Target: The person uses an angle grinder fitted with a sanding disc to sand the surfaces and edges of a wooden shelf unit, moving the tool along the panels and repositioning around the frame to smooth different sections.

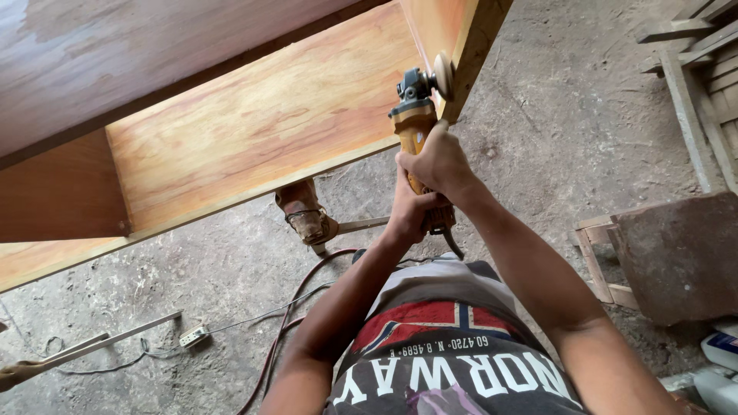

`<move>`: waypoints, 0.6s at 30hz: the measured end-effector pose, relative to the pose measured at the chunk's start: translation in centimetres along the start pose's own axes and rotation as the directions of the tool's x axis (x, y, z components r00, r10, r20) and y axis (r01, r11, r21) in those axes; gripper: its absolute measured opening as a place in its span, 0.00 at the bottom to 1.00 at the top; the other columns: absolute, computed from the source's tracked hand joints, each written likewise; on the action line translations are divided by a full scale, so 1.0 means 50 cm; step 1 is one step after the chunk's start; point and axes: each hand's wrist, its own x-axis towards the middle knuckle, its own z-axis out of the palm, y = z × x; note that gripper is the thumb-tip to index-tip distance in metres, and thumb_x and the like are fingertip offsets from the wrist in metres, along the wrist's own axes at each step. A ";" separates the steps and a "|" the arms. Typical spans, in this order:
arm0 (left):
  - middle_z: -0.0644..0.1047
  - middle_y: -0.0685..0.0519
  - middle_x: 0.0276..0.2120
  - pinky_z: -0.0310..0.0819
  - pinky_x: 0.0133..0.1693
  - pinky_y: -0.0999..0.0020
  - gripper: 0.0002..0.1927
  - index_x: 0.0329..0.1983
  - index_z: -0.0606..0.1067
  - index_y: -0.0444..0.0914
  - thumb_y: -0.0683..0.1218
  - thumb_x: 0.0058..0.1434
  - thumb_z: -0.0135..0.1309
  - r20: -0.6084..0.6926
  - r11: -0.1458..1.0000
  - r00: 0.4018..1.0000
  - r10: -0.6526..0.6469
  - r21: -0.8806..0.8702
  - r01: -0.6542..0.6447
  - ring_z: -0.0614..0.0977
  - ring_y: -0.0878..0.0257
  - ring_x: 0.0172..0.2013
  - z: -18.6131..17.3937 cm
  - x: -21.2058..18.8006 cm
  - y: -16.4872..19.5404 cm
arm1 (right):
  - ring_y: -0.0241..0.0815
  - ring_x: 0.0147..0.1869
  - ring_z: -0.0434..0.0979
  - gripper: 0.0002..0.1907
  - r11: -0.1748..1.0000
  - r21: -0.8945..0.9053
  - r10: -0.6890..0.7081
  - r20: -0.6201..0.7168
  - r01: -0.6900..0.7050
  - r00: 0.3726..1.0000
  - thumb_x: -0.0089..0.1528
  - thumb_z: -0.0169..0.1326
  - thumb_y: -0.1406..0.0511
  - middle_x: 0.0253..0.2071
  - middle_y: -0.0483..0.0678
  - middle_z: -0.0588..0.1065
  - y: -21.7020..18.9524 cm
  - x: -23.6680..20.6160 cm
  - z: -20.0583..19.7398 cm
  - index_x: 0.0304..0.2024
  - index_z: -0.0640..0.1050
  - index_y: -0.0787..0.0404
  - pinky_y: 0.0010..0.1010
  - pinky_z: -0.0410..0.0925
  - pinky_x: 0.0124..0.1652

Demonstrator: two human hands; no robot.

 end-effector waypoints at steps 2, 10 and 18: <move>0.72 0.41 0.48 0.84 0.38 0.58 0.46 0.67 0.49 0.39 0.30 0.49 0.60 0.067 0.999 0.997 0.035 -0.004 -0.035 0.82 0.52 0.42 0.009 -0.011 0.019 | 0.62 0.45 0.84 0.36 0.999 0.022 -0.049 -0.012 0.049 0.999 0.54 0.67 0.55 0.41 0.70 0.79 -0.021 -0.018 -0.018 0.50 0.70 0.79 0.43 0.77 0.46; 0.70 0.43 0.53 0.83 0.48 0.59 0.52 0.71 0.47 0.40 0.32 0.46 0.60 0.040 0.989 0.992 0.121 0.083 -0.124 0.80 0.54 0.51 -0.018 -0.110 0.058 | 0.62 0.45 0.83 0.36 0.967 0.161 -0.189 -0.054 0.195 0.981 0.54 0.67 0.57 0.40 0.68 0.79 -0.067 -0.093 0.021 0.53 0.67 0.76 0.44 0.76 0.43; 0.70 0.45 0.57 0.78 0.52 0.62 0.58 0.76 0.46 0.41 0.38 0.45 0.64 -0.223 0.927 0.956 0.191 0.362 -0.100 0.78 0.57 0.53 -0.103 -0.159 0.019 | 0.55 0.52 0.82 0.45 0.977 0.214 -0.009 0.140 -0.021 0.990 0.47 0.73 0.54 0.47 0.63 0.79 -0.022 -0.110 0.164 0.56 0.67 0.72 0.40 0.73 0.51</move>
